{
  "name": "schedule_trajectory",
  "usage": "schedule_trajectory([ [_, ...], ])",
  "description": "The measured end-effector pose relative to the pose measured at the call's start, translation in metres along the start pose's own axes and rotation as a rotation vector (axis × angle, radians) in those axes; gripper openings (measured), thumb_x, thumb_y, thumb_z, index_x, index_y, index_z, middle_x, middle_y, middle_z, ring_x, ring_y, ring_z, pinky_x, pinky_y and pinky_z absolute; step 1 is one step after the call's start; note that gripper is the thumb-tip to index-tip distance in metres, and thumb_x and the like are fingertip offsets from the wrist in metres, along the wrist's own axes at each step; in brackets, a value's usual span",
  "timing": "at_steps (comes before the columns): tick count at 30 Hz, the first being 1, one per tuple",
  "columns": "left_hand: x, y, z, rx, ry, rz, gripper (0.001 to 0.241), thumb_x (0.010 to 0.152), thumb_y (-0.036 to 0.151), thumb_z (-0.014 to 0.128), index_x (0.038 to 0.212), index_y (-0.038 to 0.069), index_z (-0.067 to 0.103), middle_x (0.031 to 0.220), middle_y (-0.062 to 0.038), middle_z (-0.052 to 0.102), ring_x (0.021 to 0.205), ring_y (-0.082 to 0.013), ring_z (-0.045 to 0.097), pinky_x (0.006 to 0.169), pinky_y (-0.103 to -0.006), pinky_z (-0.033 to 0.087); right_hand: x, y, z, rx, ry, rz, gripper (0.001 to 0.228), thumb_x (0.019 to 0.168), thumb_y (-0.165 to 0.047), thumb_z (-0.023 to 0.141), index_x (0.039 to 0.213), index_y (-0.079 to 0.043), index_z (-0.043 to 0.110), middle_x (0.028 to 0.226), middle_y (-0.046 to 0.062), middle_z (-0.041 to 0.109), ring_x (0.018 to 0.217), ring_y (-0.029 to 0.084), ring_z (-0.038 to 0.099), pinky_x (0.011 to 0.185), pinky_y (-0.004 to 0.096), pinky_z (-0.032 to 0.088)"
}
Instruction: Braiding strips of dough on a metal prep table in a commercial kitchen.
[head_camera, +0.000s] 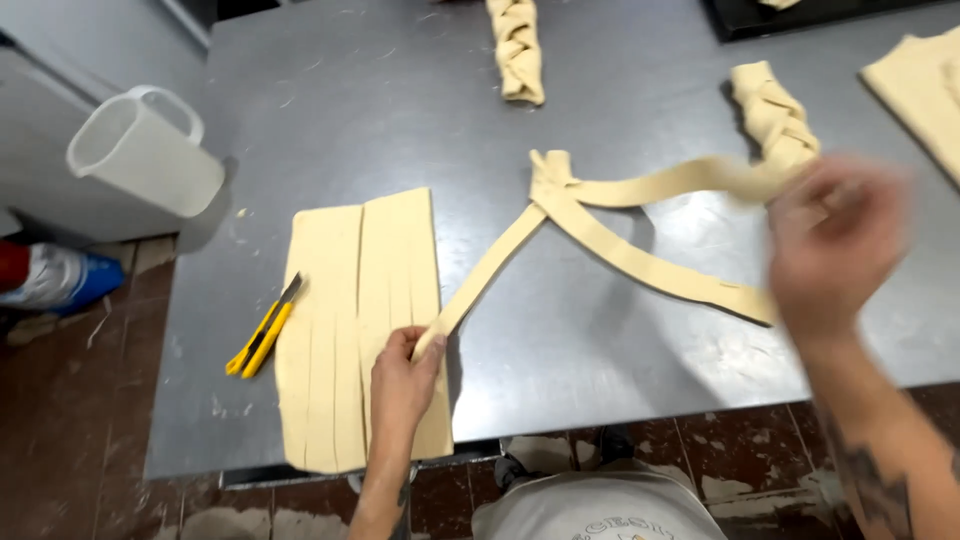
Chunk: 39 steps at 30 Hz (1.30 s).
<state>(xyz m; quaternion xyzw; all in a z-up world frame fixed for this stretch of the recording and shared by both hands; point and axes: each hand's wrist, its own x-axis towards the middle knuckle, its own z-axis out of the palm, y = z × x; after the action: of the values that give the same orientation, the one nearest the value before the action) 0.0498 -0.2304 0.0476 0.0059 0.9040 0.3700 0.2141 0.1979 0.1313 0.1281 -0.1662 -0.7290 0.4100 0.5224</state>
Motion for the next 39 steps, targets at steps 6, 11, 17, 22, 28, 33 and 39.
schedule_trajectory([
  [6, -0.022, 0.054, 0.004, -0.541, 0.235, -0.082, 0.035, 0.094, 0.025, 0.061, 0.122, 0.005, 0.067, 0.096, -0.009, 0.079, 0.069, -0.0159, 0.075, 0.060, -0.0336, 0.063, -0.084, 0.001, -0.009, -0.435, -1.022, -0.600, 0.077, 0.086, -0.066, 0.059, 0.143, -0.015, 0.055, 0.149, 0.014, 0.056, 0.135, 0.034, 0.056, 0.110, 0.051, 0.039],
  [11, -0.088, 0.071, 0.043, 0.142, 0.017, 0.398, 0.057, 0.100, 0.049, 0.068, 0.139, 0.008, 0.061, 0.102, -0.023, 0.072, 0.090, -0.0296, 0.069, 0.070, -0.0436, 0.057, -0.054, 0.056, -0.050, -1.265, -0.841, 0.038, 0.068, 0.097, -0.057, 0.057, 0.145, -0.008, 0.058, 0.134, 0.020, 0.062, 0.125, 0.038, 0.060, 0.100, 0.057, 0.045],
  [17, -0.043, 0.004, 0.064, 0.501, 0.092, 0.359, 0.048, 0.091, 0.041, 0.074, 0.116, 0.002, 0.061, 0.107, -0.020, 0.068, 0.104, -0.0288, 0.063, 0.093, -0.0476, 0.055, -0.025, 0.095, -0.051, -0.734, -0.543, 0.020, 0.038, 0.092, -0.030, 0.079, 0.114, -0.002, 0.065, 0.109, 0.012, 0.072, 0.090, 0.022, 0.072, 0.072, 0.033, 0.061],
  [22, -0.028, 0.060, 0.014, -0.443, 0.117, -0.087, 0.039, 0.093, 0.024, 0.068, 0.126, 0.008, 0.054, 0.108, -0.019, 0.074, 0.079, -0.0293, 0.076, 0.068, -0.0522, 0.061, -0.104, -0.027, 0.025, -0.478, -1.047, 0.260, 0.069, 0.080, -0.043, 0.075, 0.136, -0.009, 0.055, 0.139, 0.013, 0.060, 0.128, 0.033, 0.055, 0.110, 0.054, 0.039],
  [28, -0.092, 0.074, 0.066, -0.084, 0.026, 0.521, 0.038, 0.092, 0.025, 0.074, 0.123, 0.005, 0.064, 0.108, -0.020, 0.071, 0.098, -0.0265, 0.065, 0.084, -0.0438, 0.059, -0.090, 0.006, -0.003, -1.110, -0.984, 0.104, 0.050, 0.099, -0.050, 0.050, 0.126, -0.008, 0.057, 0.128, 0.017, 0.059, 0.125, 0.033, 0.050, 0.108, 0.054, 0.042],
  [33, -0.079, 0.033, 0.072, 0.232, 0.047, 0.523, 0.063, 0.084, 0.038, 0.082, 0.126, -0.003, 0.059, 0.114, -0.028, 0.061, 0.102, -0.0340, 0.058, 0.082, -0.0489, 0.054, -0.063, 0.035, -0.032, -0.999, -0.968, 0.432, 0.054, 0.100, -0.053, 0.054, 0.114, -0.003, 0.068, 0.102, 0.014, 0.073, 0.098, 0.028, 0.070, 0.094, 0.045, 0.055],
  [39, -0.046, 0.037, 0.048, 0.130, -0.072, 0.270, 0.044, 0.089, 0.034, 0.074, 0.118, 0.004, 0.059, 0.102, -0.017, 0.070, 0.081, -0.0257, 0.066, 0.069, -0.0449, 0.057, -0.060, 0.014, -0.021, -0.948, -1.145, 0.768, 0.043, 0.098, -0.041, 0.061, 0.128, -0.009, 0.065, 0.092, 0.011, 0.078, 0.076, 0.026, 0.076, 0.072, 0.038, 0.066],
])
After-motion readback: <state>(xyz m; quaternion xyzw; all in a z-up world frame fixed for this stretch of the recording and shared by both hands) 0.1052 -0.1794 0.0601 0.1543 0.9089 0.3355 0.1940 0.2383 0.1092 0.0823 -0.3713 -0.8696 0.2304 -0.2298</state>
